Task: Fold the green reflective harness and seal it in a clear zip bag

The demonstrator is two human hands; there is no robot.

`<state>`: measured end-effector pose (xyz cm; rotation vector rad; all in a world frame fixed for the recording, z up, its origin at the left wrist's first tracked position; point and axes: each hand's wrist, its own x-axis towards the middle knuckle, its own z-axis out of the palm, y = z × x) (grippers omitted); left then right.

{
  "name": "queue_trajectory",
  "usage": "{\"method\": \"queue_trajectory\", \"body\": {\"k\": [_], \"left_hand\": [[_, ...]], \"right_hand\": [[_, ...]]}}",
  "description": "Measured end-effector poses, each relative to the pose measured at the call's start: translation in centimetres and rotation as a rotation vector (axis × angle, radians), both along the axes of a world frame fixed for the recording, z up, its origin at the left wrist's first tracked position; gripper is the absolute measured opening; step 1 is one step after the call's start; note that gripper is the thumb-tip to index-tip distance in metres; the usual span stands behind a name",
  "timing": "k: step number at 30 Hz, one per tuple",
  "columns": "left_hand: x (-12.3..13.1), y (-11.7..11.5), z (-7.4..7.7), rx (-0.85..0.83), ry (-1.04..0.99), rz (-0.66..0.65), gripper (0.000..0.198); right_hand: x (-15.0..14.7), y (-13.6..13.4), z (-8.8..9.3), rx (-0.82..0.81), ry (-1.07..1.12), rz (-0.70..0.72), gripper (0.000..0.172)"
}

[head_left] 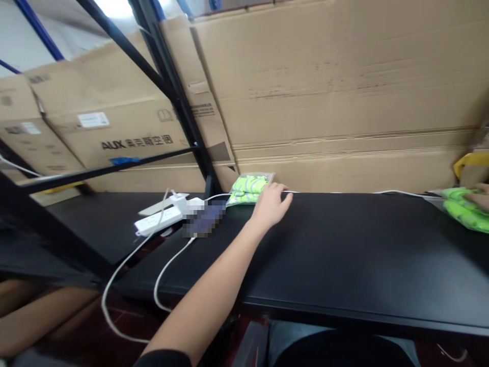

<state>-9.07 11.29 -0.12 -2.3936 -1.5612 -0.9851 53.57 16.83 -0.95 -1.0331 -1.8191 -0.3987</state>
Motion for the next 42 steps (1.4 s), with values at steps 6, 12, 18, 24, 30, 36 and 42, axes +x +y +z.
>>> {"method": "queue_trajectory", "body": {"k": [6, 12, 18, 24, 30, 36, 42], "left_hand": [[-6.1, 4.3, -1.4, 0.111, 0.053, 0.317, 0.057], [-7.8, 6.8, -2.7, 0.137, 0.11, 0.38, 0.018], [-5.6, 5.4, -2.3, 0.272, 0.03, 0.151, 0.023], [1.1, 0.8, -3.6, 0.356, 0.053, -0.265, 0.017], [5.3, -1.5, -4.4, 0.263, 0.087, -0.42, 0.022], [4.2, -1.1, -4.9, 0.05, -0.079, -0.286, 0.015], [4.6, -1.9, -4.5, 0.012, -0.25, -0.508, 0.008]], "right_hand": [[-1.2, -0.6, -2.1, 0.15, -0.234, -0.429, 0.042], [-11.0, -5.5, 0.7, 0.09, -0.308, -0.522, 0.036], [-24.8, -6.8, 2.1, 0.168, -0.449, -0.084, 0.019], [-35.8, -7.5, 0.1, -0.114, -0.608, 0.107, 0.044], [-35.2, -9.3, -2.1, -0.269, -0.731, 0.087, 0.025], [-35.4, -9.8, -1.9, -0.291, -0.72, 0.042, 0.026], [-36.1, -9.4, -2.2, -0.309, -0.575, 0.058, 0.03]]}}
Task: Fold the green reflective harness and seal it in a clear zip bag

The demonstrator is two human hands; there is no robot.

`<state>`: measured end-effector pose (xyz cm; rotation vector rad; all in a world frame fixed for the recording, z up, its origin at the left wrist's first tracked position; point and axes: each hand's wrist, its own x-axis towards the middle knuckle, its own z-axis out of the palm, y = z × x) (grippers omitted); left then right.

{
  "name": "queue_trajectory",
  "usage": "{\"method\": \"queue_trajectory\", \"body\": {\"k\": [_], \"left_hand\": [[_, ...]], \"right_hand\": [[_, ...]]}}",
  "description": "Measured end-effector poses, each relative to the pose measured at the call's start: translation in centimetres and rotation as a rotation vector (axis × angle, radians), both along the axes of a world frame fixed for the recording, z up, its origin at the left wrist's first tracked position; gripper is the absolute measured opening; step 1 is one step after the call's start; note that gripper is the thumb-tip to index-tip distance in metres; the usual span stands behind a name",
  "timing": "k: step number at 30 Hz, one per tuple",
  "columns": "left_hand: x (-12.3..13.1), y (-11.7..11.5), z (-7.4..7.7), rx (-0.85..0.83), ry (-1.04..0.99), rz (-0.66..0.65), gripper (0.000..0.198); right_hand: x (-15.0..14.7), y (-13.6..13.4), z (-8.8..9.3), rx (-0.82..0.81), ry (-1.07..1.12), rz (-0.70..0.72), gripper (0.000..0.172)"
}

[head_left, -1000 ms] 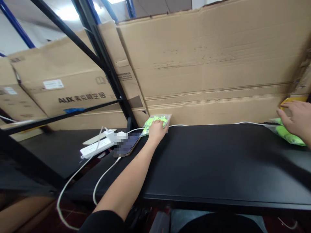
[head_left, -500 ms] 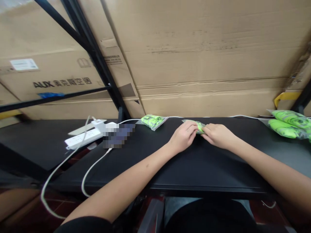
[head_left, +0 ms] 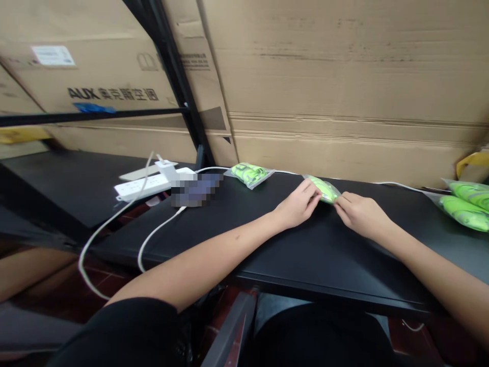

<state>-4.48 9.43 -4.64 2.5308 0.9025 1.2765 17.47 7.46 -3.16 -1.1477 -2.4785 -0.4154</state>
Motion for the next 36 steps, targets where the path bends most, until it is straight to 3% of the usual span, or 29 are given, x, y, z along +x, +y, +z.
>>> {"method": "queue_trajectory", "body": {"k": [2, 4, 7, 10, 13, 19, 25, 31, 36], "left_hand": [[0.7, -1.0, 0.3, -0.093, -0.153, 0.071, 0.009], [1.5, -2.2, 0.5, -0.335, -0.252, 0.159, 0.013], [2.3, -3.4, 0.7, -0.876, -0.226, 0.089, 0.038], [2.5, -3.2, 0.5, -1.116, -0.332, 0.014, 0.042], [2.5, -2.5, 0.2, -1.12, -0.441, -0.018, 0.033], [2.5, -2.6, 0.1, -1.047, -0.375, -0.14, 0.03], [1.9, -3.3, 0.6, -0.76, -0.253, -0.187, 0.037], [1.2, -3.4, 1.4, -0.66, -0.226, -0.299, 0.035], [1.1, -3.7, 1.9, -0.585, -0.212, -0.278, 0.037]], "right_hand": [[0.1, -0.2, -0.2, -0.027, 0.058, 0.015, 0.028], [0.0, -0.6, -0.5, -0.055, 0.136, 0.023, 0.026], [-0.7, -1.2, -0.9, -0.1, 0.247, 0.039, 0.026], [-1.5, -1.7, -1.1, -0.161, 0.321, 0.063, 0.025], [-1.6, -1.9, -0.9, -0.234, 0.354, 0.092, 0.024], [-0.1, -2.1, 0.5, -0.502, 0.383, 0.168, 0.023], [0.0, -2.5, 0.9, -0.561, 0.504, 0.216, 0.026], [0.1, -2.4, 1.3, -0.876, 0.719, 0.355, 0.029], [1.1, -1.0, 1.4, -0.849, 0.843, 0.301, 0.032]]}}
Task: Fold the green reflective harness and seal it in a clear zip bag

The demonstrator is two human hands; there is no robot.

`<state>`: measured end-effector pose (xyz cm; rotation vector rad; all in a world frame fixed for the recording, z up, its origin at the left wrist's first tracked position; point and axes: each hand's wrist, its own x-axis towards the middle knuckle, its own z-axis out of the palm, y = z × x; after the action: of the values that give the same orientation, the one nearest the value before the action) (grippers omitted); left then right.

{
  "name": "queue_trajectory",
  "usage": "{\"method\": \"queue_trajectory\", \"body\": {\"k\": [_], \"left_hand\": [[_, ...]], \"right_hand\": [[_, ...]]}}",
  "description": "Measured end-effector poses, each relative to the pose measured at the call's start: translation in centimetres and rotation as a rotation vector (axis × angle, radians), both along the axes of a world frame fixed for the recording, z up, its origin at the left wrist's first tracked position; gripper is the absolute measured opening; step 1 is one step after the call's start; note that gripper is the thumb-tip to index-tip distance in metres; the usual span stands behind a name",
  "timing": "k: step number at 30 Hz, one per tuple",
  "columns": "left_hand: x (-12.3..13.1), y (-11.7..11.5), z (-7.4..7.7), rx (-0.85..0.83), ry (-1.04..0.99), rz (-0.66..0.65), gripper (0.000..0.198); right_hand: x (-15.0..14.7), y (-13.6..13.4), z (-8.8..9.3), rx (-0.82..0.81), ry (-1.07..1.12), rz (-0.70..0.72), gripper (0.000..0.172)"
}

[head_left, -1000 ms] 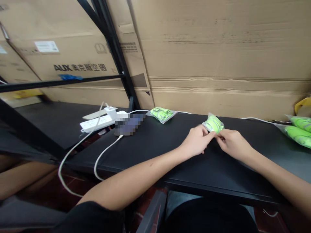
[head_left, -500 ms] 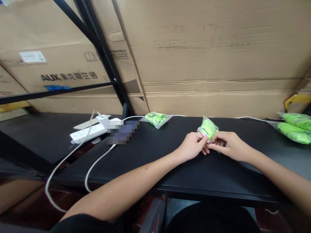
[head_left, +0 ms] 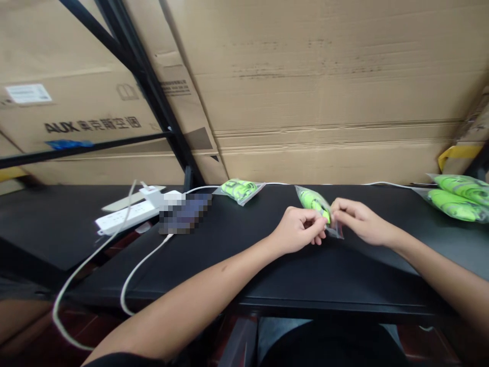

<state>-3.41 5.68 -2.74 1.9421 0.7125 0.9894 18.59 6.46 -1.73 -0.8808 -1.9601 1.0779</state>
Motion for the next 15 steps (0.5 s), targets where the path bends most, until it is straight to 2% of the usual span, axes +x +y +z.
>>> {"method": "queue_trajectory", "body": {"k": [3, 8, 11, 13, 15], "left_hand": [[-0.2, 0.0, 0.0, 0.047, -0.02, 0.037, 0.036], [-0.5, 0.8, -0.2, 0.209, -0.084, 0.075, 0.031], [-1.1, 2.3, -0.8, 0.327, -0.16, 0.277, 0.023], [-1.5, 3.6, -1.4, 0.261, -0.176, 0.418, 0.048], [-1.7, 4.8, -2.0, 0.043, -0.179, 0.46, 0.078]], "right_hand": [[0.8, 0.8, 0.0, -0.003, 0.088, -0.15, 0.035], [0.9, 1.5, -0.5, -0.135, 0.278, -0.203, 0.031], [0.7, 1.8, -0.8, -0.156, 0.408, -0.277, 0.024], [0.7, 1.9, -0.9, -0.149, 0.43, -0.301, 0.021], [0.7, 1.9, -0.9, -0.119, 0.381, -0.292, 0.02]]}}
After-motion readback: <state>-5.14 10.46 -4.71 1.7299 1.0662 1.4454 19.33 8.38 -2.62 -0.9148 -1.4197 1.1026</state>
